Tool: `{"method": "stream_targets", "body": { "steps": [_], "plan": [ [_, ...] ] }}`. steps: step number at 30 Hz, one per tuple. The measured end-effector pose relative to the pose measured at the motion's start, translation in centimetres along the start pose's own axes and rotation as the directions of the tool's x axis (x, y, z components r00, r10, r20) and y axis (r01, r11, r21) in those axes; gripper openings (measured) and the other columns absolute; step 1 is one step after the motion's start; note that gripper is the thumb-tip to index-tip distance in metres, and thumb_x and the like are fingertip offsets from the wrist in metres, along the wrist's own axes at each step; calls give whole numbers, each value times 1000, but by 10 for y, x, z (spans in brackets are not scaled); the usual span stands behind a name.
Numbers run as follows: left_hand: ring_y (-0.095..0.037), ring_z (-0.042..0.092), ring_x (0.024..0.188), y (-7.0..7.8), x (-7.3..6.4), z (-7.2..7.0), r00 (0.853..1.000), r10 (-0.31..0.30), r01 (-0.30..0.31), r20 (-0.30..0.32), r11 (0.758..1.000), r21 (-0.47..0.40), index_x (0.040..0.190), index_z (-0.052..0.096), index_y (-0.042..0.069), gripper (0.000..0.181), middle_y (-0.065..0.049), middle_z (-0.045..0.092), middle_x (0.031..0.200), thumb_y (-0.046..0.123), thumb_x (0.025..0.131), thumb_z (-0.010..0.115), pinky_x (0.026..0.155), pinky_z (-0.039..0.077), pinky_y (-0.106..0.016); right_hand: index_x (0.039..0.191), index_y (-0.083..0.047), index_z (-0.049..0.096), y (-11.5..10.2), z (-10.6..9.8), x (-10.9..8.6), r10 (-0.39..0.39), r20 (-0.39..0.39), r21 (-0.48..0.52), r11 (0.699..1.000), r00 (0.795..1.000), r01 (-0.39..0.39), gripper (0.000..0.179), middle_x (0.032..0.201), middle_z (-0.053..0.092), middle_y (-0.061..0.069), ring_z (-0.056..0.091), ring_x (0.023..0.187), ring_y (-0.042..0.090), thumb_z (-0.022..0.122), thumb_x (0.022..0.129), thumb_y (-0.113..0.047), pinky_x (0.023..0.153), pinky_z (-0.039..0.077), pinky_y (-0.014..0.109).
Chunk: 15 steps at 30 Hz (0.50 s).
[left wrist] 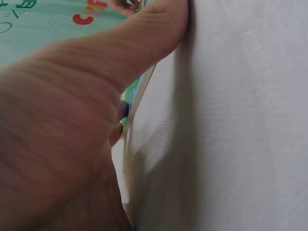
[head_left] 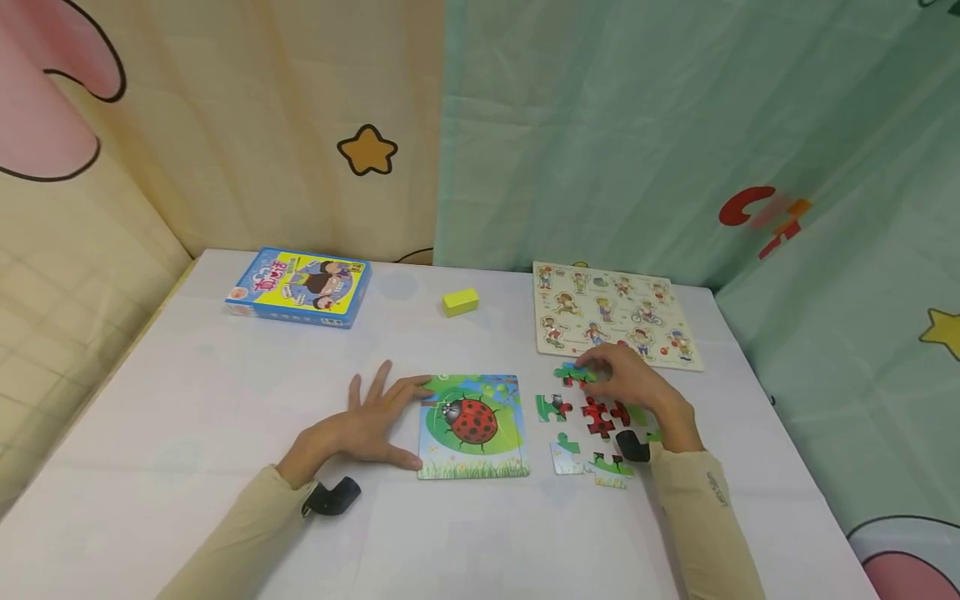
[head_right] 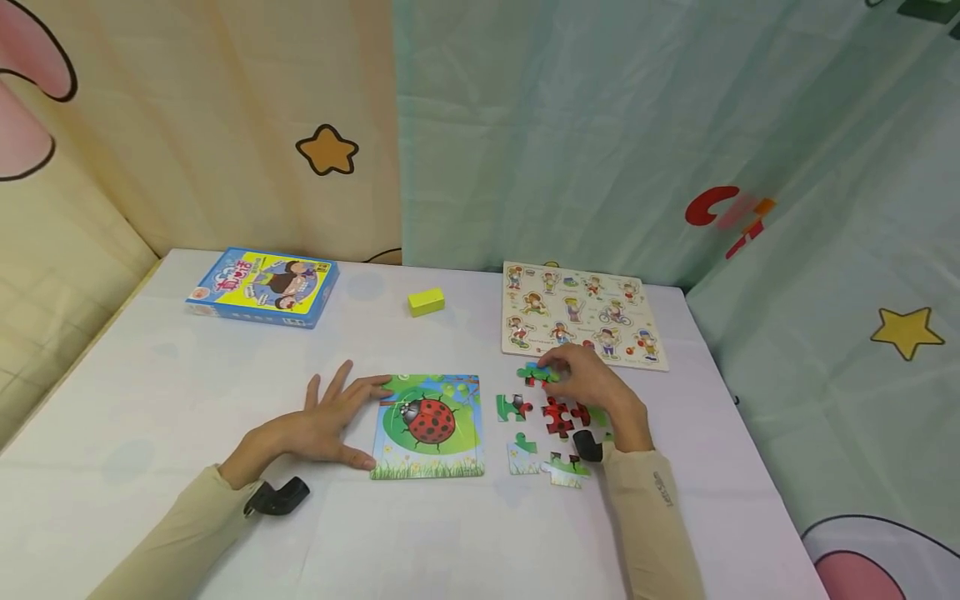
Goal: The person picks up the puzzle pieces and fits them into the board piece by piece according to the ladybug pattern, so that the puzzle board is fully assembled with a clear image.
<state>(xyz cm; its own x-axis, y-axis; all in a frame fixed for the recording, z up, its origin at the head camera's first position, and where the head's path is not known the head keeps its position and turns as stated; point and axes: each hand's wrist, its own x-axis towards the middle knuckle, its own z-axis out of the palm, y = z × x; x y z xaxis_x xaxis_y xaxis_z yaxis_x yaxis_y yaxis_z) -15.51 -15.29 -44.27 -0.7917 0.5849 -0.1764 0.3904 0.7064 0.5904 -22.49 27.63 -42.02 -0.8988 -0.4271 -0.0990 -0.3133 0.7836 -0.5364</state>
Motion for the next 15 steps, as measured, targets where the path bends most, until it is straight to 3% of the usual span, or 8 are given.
{"method": "stream_targets", "body": {
  "steps": [6, 15],
  "plan": [
    [-53, -16, 149, 0, -1, -1, 1000, -4, 4, -2, 1000, 2, 148, 36, 20, 94, -5, 15, 167, 52, 74, 84, 106, -15, -80, 116, -9, 70, -13, 4, 3, -43, -7, 16, 999, 999, 43, 30, 119, 66, 11, 62, 106, 29, 76, 87, -14, 92, 53, 50],
    [-53, -16, 149, -3, 1, 1, 1000, 4, -3, -5, 1000, 7, 149, 36, 20, 94, -5, 15, 167, 53, 75, 84, 106, -14, -81, 117, -10, 70, -31, 16, 8, -161, -26, 26, 986, 987, 162, 31, 114, 65, 8, 63, 100, 25, 77, 87, -15, 88, 53, 46]
  ]
}}
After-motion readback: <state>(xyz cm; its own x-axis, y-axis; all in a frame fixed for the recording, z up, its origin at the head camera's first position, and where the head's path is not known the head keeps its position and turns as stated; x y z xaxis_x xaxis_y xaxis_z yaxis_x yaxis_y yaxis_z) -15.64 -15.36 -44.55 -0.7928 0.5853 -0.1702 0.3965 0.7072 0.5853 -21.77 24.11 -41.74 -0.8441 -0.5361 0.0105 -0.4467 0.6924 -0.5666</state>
